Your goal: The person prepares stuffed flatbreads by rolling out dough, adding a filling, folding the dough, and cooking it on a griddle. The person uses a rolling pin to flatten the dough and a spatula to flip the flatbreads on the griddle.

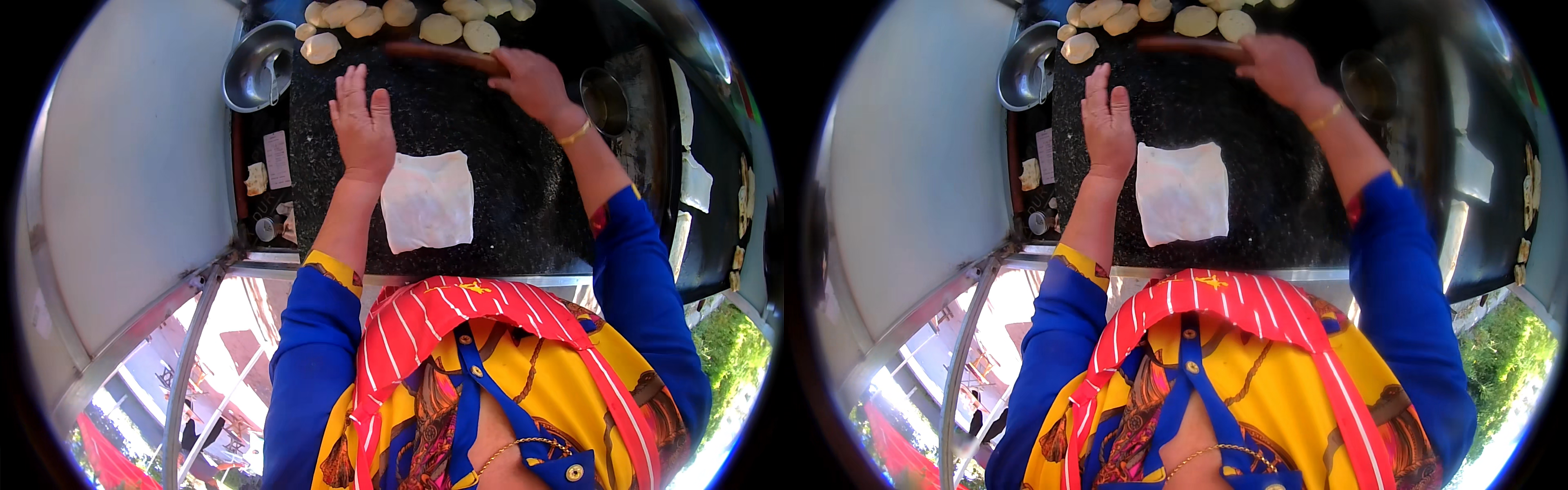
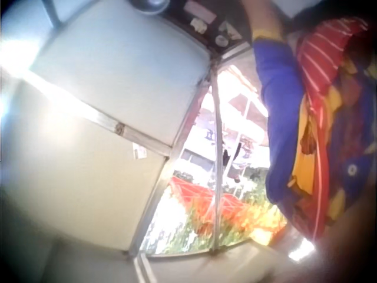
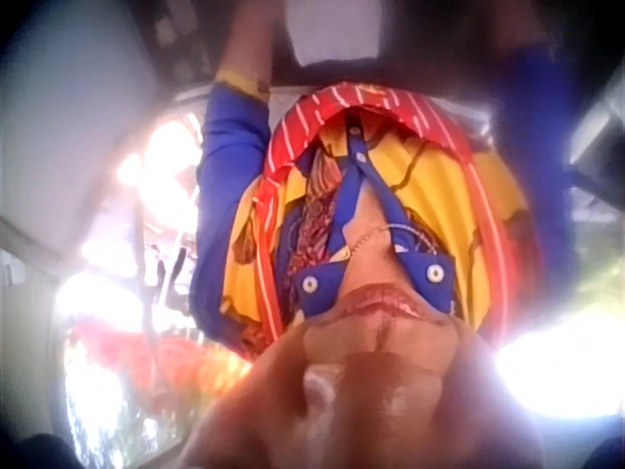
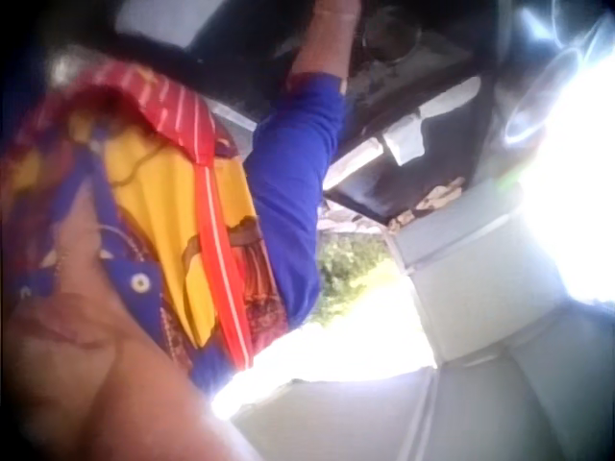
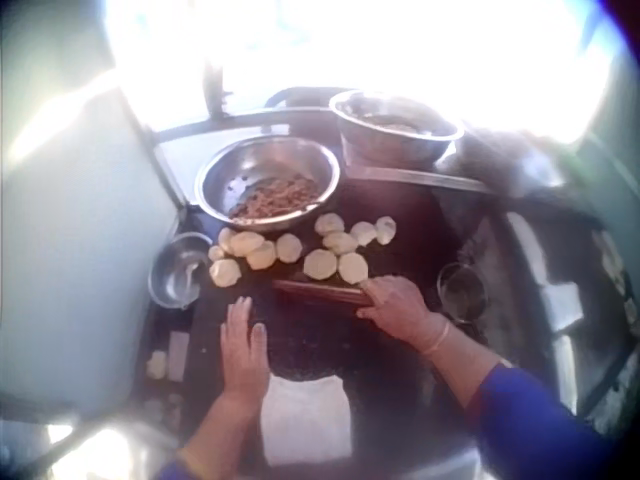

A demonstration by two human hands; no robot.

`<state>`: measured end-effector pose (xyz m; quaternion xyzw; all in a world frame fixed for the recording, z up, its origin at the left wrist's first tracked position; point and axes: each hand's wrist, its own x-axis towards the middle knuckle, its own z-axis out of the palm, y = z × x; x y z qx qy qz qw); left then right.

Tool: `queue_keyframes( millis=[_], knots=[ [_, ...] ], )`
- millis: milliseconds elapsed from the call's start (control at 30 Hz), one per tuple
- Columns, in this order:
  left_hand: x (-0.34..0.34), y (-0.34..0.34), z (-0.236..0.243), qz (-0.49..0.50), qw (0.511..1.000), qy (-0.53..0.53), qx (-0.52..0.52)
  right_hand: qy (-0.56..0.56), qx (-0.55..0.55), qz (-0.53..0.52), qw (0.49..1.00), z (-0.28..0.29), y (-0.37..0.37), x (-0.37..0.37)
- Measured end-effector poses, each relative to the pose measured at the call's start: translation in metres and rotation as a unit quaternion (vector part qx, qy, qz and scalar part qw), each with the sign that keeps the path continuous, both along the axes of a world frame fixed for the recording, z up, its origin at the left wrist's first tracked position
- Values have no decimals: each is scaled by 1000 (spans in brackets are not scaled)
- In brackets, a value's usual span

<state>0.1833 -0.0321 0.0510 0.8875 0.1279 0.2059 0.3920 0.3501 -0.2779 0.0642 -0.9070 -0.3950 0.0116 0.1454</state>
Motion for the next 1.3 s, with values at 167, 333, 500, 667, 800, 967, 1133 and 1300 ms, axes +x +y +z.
queue_keyframes(
  millis=[167,333,500,667,800,967,1133,1300],
  knots=[
    [-51,-8,5,2,968,68,241,156,131,25,979,-7,-32,-121],
    [-107,-27,-40,-27,908,225,352,104,129,-59,984,-43,-26,-190],
    [-69,-24,-30,21,910,214,354,43,44,-129,990,-48,0,-184],
    [-92,-41,-38,-30,901,233,365,19,27,-130,991,-57,5,-190],
    [-34,-24,-28,-21,909,187,373,-17,13,-175,984,-56,34,-144],
    [-83,-34,-34,-78,916,199,339,2,-15,-160,987,-55,14,-181],
    [-12,-7,-25,-40,926,140,347,-89,35,-189,977,-58,54,-101],
    [-59,-21,-33,-121,922,186,318,-7,-10,-164,986,-58,26,-149]
  ],
)
